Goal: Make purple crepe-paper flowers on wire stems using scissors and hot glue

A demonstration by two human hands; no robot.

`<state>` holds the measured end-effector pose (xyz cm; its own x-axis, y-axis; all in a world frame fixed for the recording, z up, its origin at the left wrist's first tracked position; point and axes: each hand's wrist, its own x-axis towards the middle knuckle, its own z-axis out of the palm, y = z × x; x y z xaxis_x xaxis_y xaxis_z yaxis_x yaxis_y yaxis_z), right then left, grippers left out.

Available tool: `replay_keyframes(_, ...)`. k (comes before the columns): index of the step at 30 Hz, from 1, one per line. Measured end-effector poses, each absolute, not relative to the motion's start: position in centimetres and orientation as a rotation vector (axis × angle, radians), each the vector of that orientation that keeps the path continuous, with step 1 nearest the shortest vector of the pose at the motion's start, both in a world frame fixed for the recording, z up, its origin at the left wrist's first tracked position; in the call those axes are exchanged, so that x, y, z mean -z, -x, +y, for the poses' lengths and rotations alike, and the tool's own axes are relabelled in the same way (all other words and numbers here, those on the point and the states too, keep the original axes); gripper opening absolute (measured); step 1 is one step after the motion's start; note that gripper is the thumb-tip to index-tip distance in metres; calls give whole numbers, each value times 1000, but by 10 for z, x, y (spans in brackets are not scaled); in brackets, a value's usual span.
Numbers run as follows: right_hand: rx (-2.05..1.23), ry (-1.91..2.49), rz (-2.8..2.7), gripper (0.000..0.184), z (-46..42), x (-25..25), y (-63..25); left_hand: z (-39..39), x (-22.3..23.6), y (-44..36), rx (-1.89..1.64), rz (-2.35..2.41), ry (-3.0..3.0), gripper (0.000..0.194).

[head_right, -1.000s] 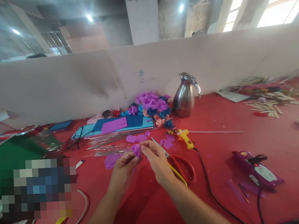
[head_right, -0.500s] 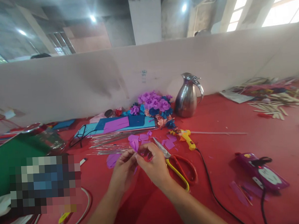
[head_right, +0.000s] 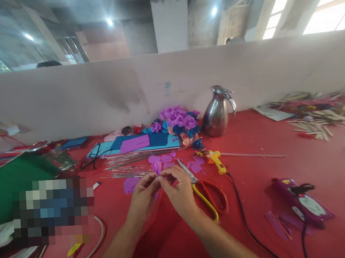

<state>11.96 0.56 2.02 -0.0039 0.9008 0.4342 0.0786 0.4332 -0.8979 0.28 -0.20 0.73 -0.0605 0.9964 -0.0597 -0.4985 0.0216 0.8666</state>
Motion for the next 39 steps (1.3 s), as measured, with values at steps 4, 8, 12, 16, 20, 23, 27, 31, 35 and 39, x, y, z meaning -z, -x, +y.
replay_keyframes(4,-894,918,-1414,6,6,-14,-120,-3,-8,-3,-1437,878,-752,13)
replay_keyframes(8,-962,856,-1358,13,7,-7,-119,-3,-11,-4,-1458,882,-727,14)
replay_keyframes(12,-912,904,-1366,29,11,-13,-127,-2,-15,-4,-1498,922,-655,20)
replay_keyframes(16,-780,1140,-1619,22,6,-21,-161,-2,-17,-3,-1528,914,-624,23)
replay_keyframes(20,-589,1488,-1917,27,-17,0,-208,1,-13,0,-1533,918,-648,21)
replay_keyframes(23,-519,1675,-1979,38,-34,23,-232,3,-6,2,-1560,951,-717,19)
replay_keyframes(27,-553,1741,-2021,43,-38,29,-238,6,0,5,-1609,1003,-763,20)
replay_keyframes(31,-594,1849,-2091,54,-27,19,-232,8,-1,7,-1623,1032,-763,22)
replay_keyframes(35,-490,1864,-2108,61,-27,21,-228,10,0,9,-1650,1037,-753,25)
replay_keyframes(39,-205,1865,-2251,53,-38,15,-223,13,0,13,-1711,1016,-735,25)
